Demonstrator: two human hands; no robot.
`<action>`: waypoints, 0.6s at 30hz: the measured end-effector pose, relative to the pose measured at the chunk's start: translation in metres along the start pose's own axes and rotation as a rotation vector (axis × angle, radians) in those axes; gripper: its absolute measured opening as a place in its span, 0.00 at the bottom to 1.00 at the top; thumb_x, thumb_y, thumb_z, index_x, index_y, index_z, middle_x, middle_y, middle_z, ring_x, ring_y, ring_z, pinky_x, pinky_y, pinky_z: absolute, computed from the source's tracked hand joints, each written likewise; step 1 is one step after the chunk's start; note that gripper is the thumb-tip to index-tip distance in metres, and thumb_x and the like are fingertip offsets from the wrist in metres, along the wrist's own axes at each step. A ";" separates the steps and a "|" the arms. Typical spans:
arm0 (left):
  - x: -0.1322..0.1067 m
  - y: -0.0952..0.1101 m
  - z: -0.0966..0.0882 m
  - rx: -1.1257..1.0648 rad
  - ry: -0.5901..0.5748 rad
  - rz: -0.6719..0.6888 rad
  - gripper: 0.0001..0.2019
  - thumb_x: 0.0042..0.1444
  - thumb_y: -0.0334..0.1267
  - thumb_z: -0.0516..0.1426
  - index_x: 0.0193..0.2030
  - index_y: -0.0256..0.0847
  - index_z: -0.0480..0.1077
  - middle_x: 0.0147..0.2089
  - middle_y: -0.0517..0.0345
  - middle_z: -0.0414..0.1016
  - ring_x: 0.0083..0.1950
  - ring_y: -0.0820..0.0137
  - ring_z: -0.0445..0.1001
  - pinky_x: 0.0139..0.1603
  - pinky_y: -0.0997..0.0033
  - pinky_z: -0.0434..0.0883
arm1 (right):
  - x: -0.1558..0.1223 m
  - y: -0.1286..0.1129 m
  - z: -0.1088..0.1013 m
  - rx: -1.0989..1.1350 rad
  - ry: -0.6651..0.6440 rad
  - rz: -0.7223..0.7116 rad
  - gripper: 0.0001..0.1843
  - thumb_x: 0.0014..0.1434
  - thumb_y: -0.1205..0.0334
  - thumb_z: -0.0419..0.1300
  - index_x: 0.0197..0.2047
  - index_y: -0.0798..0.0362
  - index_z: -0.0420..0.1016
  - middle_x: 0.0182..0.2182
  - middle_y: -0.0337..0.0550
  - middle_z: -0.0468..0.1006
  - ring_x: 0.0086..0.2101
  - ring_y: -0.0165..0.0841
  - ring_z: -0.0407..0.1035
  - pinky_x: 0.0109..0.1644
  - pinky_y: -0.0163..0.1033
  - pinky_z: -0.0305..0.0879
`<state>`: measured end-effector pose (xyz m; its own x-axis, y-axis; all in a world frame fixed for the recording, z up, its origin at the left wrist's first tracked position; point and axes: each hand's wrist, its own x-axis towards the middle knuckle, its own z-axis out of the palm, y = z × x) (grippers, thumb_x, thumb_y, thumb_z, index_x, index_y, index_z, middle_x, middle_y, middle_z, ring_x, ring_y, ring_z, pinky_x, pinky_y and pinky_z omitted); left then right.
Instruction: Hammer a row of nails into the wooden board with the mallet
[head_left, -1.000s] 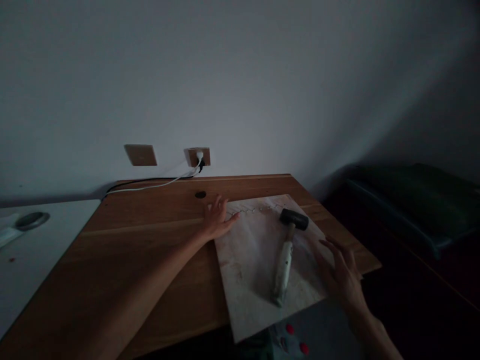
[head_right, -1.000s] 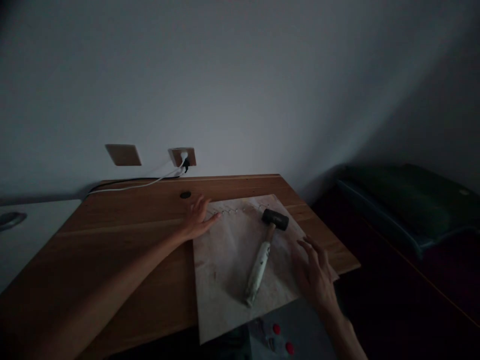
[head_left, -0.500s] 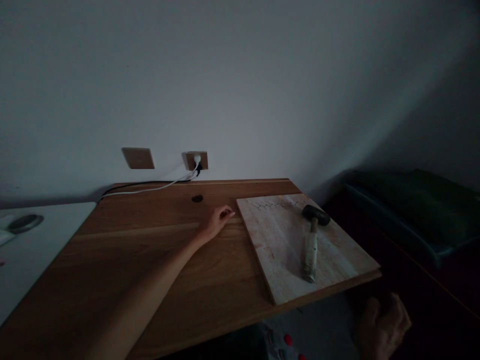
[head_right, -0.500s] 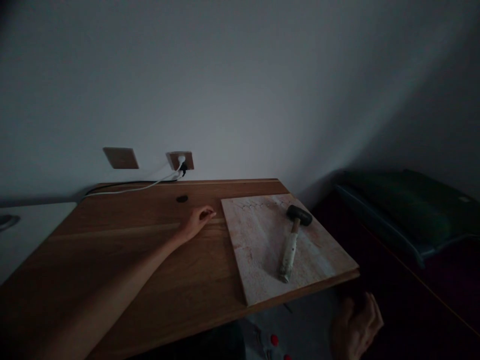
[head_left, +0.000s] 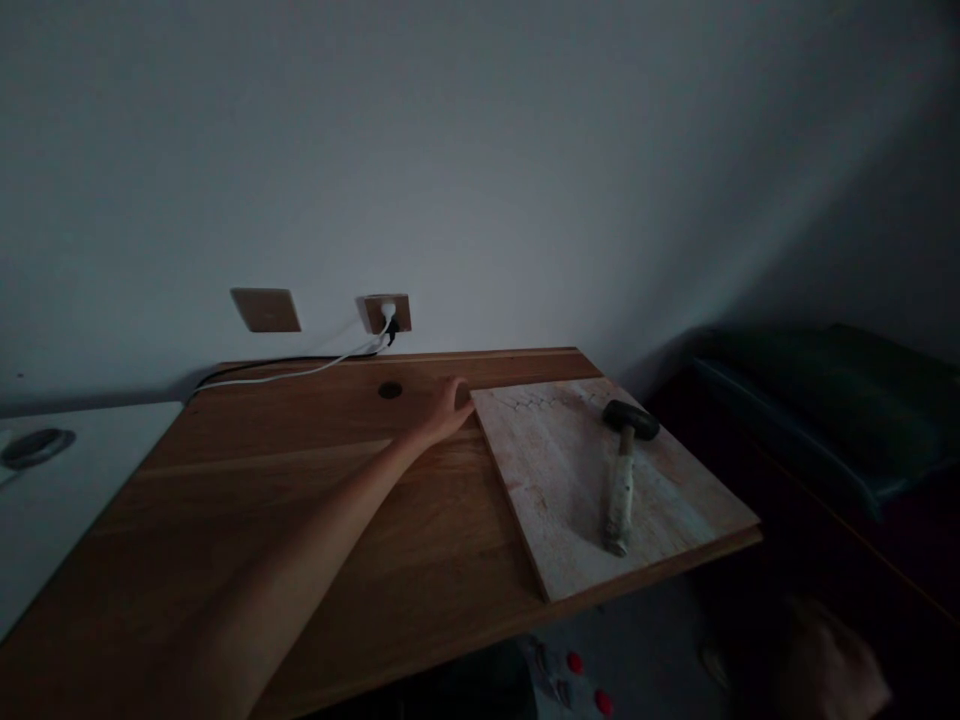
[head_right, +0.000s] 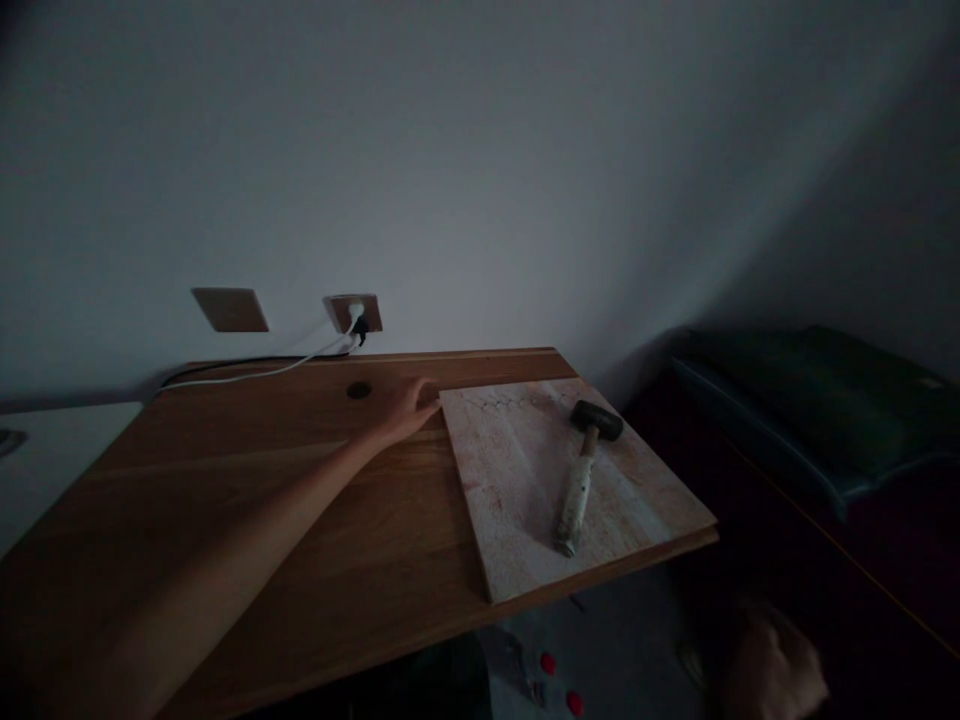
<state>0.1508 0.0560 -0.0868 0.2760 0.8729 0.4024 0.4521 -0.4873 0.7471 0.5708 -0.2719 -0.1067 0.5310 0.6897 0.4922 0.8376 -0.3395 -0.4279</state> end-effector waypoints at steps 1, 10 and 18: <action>0.004 0.001 0.005 0.018 -0.011 0.012 0.16 0.60 0.38 0.63 0.54 0.41 0.71 0.60 0.43 0.73 0.65 0.55 0.71 0.67 0.50 0.69 | 0.016 0.001 -0.004 -0.042 0.056 0.086 0.42 0.72 0.38 0.35 0.66 0.62 0.71 0.47 0.75 0.78 0.46 0.62 0.77 0.39 0.64 0.73; 0.006 0.005 0.028 0.107 -0.115 0.094 0.15 0.61 0.41 0.63 0.54 0.43 0.73 0.61 0.44 0.71 0.69 0.53 0.66 0.70 0.47 0.66 | 0.077 -0.020 0.029 -0.120 -0.203 0.114 0.44 0.58 0.34 0.51 0.65 0.60 0.74 0.61 0.70 0.74 0.63 0.69 0.64 0.60 0.70 0.63; 0.005 0.001 -0.013 0.204 -0.140 0.106 0.20 0.60 0.47 0.63 0.56 0.40 0.74 0.61 0.41 0.66 0.60 0.53 0.74 0.66 0.47 0.70 | 0.075 -0.039 0.002 -0.096 -0.231 0.191 0.42 0.57 0.31 0.48 0.52 0.58 0.82 0.43 0.63 0.86 0.45 0.60 0.80 0.50 0.61 0.75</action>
<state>0.1411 0.0601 -0.0772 0.4389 0.8119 0.3850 0.5721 -0.5829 0.5770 0.5780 -0.2052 -0.0547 0.6456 0.7314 0.2196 0.7399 -0.5280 -0.4168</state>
